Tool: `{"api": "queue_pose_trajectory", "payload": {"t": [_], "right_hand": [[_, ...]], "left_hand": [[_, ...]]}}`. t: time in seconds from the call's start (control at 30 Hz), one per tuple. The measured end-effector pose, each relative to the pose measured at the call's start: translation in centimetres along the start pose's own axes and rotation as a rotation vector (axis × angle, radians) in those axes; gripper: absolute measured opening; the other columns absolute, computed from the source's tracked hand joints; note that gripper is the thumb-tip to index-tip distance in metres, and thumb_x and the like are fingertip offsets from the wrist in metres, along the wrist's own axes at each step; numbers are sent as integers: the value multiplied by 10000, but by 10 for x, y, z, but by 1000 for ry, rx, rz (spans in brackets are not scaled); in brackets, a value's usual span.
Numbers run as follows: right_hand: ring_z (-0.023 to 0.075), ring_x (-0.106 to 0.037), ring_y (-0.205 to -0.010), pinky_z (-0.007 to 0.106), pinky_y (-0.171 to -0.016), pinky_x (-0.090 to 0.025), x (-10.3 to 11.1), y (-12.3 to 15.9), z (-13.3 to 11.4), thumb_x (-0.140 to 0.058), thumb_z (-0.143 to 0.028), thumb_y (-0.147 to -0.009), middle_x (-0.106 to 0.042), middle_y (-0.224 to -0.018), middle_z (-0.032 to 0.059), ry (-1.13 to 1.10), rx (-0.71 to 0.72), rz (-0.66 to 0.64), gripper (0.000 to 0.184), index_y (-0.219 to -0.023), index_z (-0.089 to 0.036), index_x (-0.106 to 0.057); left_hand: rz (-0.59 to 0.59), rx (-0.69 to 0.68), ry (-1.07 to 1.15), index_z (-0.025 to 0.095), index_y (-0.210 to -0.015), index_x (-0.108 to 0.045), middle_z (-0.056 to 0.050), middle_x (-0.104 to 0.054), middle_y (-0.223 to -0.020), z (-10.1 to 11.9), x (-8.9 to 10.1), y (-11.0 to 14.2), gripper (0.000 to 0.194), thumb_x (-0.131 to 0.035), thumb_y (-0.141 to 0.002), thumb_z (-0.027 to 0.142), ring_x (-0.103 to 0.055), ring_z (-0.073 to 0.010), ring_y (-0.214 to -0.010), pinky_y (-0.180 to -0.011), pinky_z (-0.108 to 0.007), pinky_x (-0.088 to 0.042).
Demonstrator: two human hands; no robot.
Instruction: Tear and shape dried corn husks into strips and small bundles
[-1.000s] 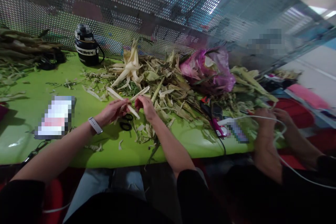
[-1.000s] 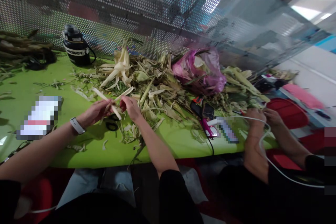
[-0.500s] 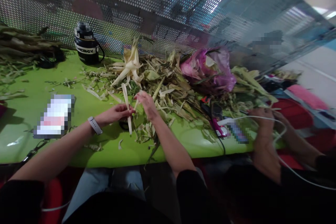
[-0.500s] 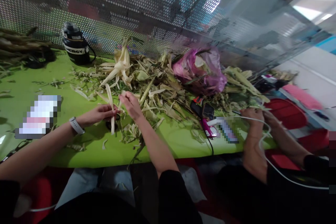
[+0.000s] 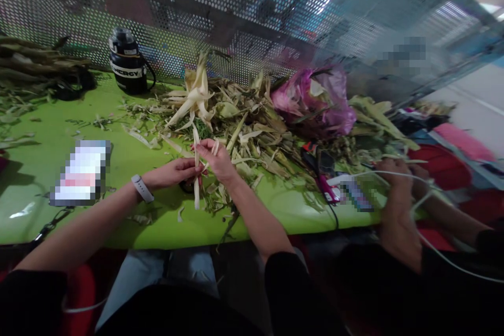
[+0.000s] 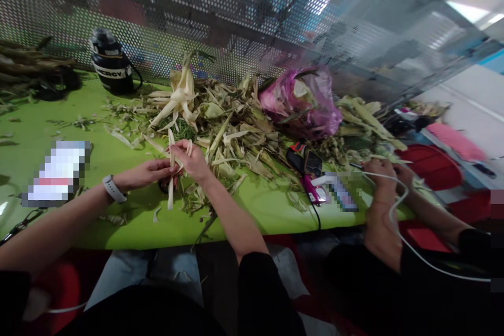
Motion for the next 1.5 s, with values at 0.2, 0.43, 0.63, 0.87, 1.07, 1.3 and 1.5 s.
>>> {"api": "queue_pose_trajectory", "payload": {"t": [0.2,0.43,0.63,0.87,1.07,1.3,1.5], "right_hand": [[156,-630,-824,268,-684,-525,18,-9,-2,-539,-642,-801,-667,-911,38,-75,64,99,432,-878,-220,-595],[175,-604,-725,334,-755,-521,11,-13,15,-582,-497,-749,-629,-693,5,-104,-91,39,289,-701,-212,-580],[130,-550,-687,262,-696,-466,-41,4,17,-648,-449,-751,-601,-701,-23,44,-40,-259,263,-744,-190,-604],[106,-514,-507,228,-516,-406,-30,3,26,-530,-523,-862,-576,-625,-43,151,-91,-202,311,-846,-213,-534],[174,-571,-723,303,-698,-453,-20,4,-2,-458,-489,-935,-635,-793,44,618,254,-78,330,-901,-213,-634],[205,-614,-886,318,-794,-468,-34,18,-14,-448,-392,-968,-680,-971,97,806,517,-97,298,-1014,-210,-680],[196,-604,-874,329,-818,-481,-15,24,-44,-526,-356,-941,-669,-872,79,933,721,193,233,-904,-192,-687]], "left_hand": [[144,59,316,147,-925,-687,-91,-713,-850,-7,14,-1,244,-660,-828,369,-622,-144,-661,-619,-262,-492],[494,-143,643,132,-988,-666,-87,-723,-994,-12,53,-2,229,-674,-818,284,-659,-161,-936,-859,-272,-510],[556,-187,561,158,-986,-636,-74,-712,-1013,-12,52,0,292,-722,-756,317,-651,-156,-888,-771,-264,-511],[717,-157,520,168,-929,-631,-27,-693,-880,-15,68,7,289,-746,-722,334,-638,-139,-841,-705,-232,-491],[783,-193,441,165,-957,-609,-19,-701,-885,-10,76,12,376,-768,-616,174,-630,-132,-828,-747,-245,-468],[820,-164,381,153,-912,-628,-34,-706,-824,-13,79,12,286,-645,-627,169,-626,-170,-827,-718,-261,-456],[805,-154,306,171,-889,-629,-11,-691,-810,-11,77,12,249,-690,-657,237,-619,-154,-780,-726,-268,-451]]}}
Point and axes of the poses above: each hand's wrist, its own y-axis away from the middle knuckle, its own x-axis out of the back of the hand, z = x × y, the point moved 8 cm from there along -y, towards the middle knuckle
